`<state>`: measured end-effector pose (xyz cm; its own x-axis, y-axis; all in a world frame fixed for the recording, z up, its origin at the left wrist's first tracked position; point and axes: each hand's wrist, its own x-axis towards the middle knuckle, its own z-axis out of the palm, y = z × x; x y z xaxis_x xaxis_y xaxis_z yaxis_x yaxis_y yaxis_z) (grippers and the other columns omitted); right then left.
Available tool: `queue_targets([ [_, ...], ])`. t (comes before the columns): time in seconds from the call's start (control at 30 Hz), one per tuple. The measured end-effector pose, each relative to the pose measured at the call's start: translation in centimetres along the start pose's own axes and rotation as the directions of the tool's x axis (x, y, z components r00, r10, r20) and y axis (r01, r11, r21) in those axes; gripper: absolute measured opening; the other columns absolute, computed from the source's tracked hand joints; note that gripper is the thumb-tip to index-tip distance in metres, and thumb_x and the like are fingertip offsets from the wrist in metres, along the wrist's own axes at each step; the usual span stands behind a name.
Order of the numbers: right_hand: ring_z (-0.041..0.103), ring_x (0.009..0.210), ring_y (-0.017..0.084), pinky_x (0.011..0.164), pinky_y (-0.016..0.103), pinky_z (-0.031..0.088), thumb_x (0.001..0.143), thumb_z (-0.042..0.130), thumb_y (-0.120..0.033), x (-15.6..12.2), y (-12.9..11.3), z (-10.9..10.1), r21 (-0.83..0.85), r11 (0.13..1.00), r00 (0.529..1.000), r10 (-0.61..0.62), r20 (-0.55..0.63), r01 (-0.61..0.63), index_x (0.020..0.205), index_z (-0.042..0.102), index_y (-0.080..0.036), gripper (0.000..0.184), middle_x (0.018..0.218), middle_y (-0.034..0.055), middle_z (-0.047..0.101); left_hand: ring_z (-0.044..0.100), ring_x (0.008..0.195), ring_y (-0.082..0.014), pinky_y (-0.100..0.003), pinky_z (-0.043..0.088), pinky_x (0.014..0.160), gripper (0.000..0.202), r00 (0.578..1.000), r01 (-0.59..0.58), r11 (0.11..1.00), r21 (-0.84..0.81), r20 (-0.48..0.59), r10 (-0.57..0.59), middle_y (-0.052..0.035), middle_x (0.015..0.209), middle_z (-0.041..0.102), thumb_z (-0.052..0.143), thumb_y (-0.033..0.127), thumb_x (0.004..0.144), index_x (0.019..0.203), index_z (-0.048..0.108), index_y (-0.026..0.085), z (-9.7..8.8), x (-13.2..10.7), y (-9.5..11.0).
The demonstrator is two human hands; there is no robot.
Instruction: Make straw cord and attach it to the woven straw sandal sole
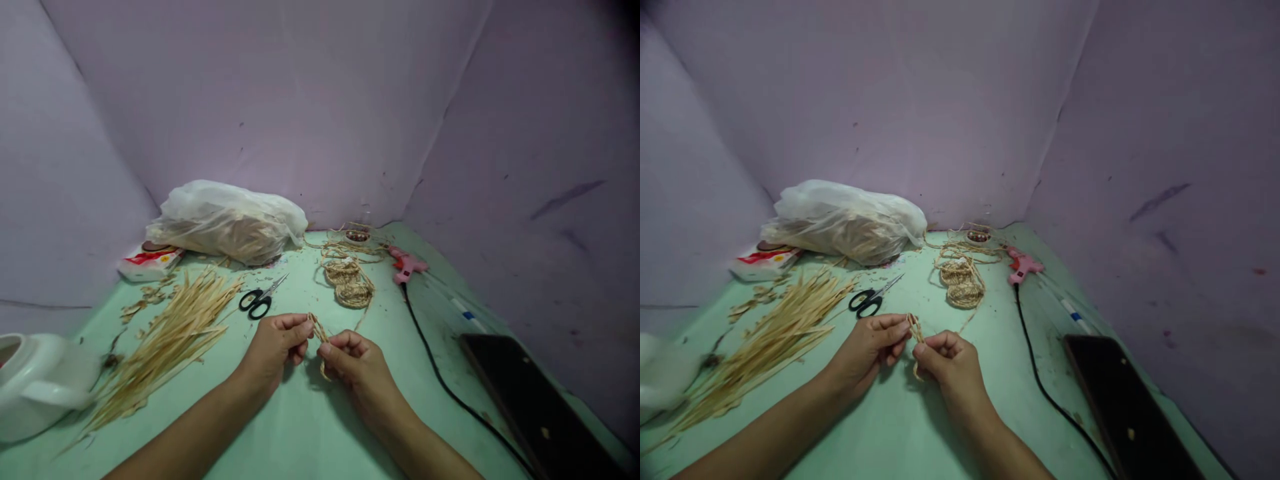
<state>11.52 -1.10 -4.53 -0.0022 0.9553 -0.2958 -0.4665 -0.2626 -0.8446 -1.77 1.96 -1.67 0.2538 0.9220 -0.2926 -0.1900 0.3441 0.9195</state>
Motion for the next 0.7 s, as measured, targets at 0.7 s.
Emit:
queue_targets([
  [0.7,0.044,0.042,0.006,0.044,0.021,0.034,0.056,0.08,-0.039,-0.27,-0.32,0.08,-0.067,0.997,0.997,-0.039,0.065,0.044,0.067,0.059,-0.015,0.034,0.047,-0.0043,0.053,0.04,0.038,-0.0049,-0.017,0.03,0.038,0.025,0.999,-0.043,0.998,0.043,-0.011,0.044,0.0025,0.043,0.05,0.071,0.033,0.06,0.061,0.062,0.01,0.23,0.21,-0.47],
])
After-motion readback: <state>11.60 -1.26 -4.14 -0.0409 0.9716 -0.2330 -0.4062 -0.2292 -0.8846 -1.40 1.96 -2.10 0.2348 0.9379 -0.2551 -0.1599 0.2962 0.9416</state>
